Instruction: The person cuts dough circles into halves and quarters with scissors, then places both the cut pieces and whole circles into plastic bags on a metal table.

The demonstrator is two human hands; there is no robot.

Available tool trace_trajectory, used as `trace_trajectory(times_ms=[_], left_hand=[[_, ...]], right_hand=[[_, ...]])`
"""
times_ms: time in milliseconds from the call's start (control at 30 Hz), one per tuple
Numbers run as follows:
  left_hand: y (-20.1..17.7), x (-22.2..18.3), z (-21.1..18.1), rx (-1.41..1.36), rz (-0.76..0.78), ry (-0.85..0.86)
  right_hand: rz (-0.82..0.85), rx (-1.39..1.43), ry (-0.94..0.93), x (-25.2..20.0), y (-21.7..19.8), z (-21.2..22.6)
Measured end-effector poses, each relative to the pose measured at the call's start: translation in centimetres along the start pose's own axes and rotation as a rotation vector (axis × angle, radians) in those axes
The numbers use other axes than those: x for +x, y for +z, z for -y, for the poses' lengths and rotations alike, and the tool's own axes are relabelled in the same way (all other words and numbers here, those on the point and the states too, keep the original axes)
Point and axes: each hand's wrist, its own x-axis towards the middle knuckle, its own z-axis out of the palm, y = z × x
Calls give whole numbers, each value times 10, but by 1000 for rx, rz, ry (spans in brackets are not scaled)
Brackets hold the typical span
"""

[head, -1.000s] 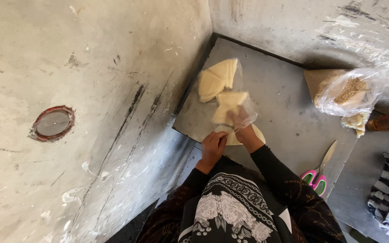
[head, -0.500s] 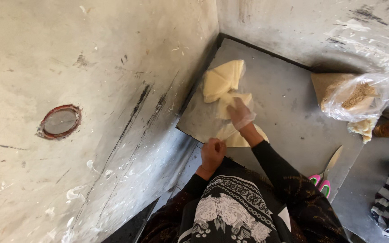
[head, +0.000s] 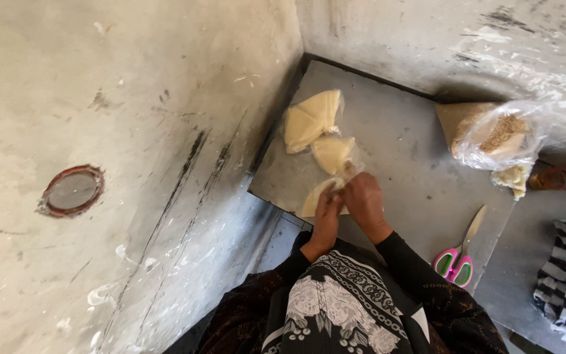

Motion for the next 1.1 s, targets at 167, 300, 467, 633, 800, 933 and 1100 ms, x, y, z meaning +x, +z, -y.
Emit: trace_trajectory(times_ms=[167,300,467,633,800,933,1100], left_hand=[[-15,10,8,-323,-37,-148],[-34,16,38,-208,-162,-182],[-18,10,5,-76,-174,-58],[-14,7,9,181,-249,89],[-22,10,24,34,-388,-227],[-28,15,28,55,-382,-142],[-41,23,11,21,-300,-72]], right_hand=[[-429,420,-172,-13,-13,11],[-505,429,-252,-16,-20,13],[-210,882,181,-16,26,20],[-110,1374,493,-13,47,9],[-94,1945,652,-13,47,15],[-5,1883,620,-19,45,12],[246,1957,659,-23,36,-10]])
